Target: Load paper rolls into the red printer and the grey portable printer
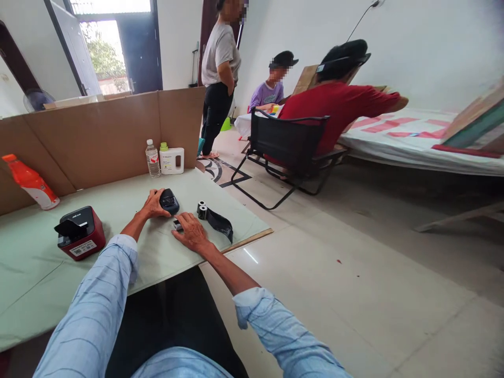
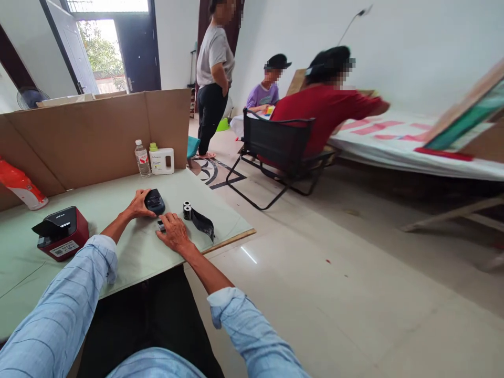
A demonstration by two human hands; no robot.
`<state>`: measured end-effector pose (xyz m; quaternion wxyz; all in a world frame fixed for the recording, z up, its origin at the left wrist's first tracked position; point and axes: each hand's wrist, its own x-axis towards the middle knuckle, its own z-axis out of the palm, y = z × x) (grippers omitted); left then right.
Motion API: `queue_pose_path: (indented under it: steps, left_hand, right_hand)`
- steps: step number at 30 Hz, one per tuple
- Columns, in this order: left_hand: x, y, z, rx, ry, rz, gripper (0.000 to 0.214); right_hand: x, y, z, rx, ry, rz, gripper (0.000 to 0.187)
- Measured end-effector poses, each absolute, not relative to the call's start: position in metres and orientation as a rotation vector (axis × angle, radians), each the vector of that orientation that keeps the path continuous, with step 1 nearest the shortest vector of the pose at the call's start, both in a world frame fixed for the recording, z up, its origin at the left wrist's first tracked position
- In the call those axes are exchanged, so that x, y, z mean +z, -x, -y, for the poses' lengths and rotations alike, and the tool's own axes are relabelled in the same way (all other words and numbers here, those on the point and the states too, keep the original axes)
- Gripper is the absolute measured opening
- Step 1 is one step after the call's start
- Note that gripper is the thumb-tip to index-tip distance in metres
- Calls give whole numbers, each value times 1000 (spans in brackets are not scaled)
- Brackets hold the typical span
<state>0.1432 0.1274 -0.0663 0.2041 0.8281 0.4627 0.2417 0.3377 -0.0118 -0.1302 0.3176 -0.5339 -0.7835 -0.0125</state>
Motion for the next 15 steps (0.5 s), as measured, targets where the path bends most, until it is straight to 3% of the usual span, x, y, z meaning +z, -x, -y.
queue_pose_path:
  steps: [8, 15]
  left_hand:
    - [-68, -136, -124, 609, -2288, -1333, 126]
    - [-75, -121, -65, 579, -2406, -1433, 99]
  right_hand:
    - [-130, -336, 10, 5, 1404, 2035, 46]
    - [-136, -339, 16, -7, 1423, 2029, 39]
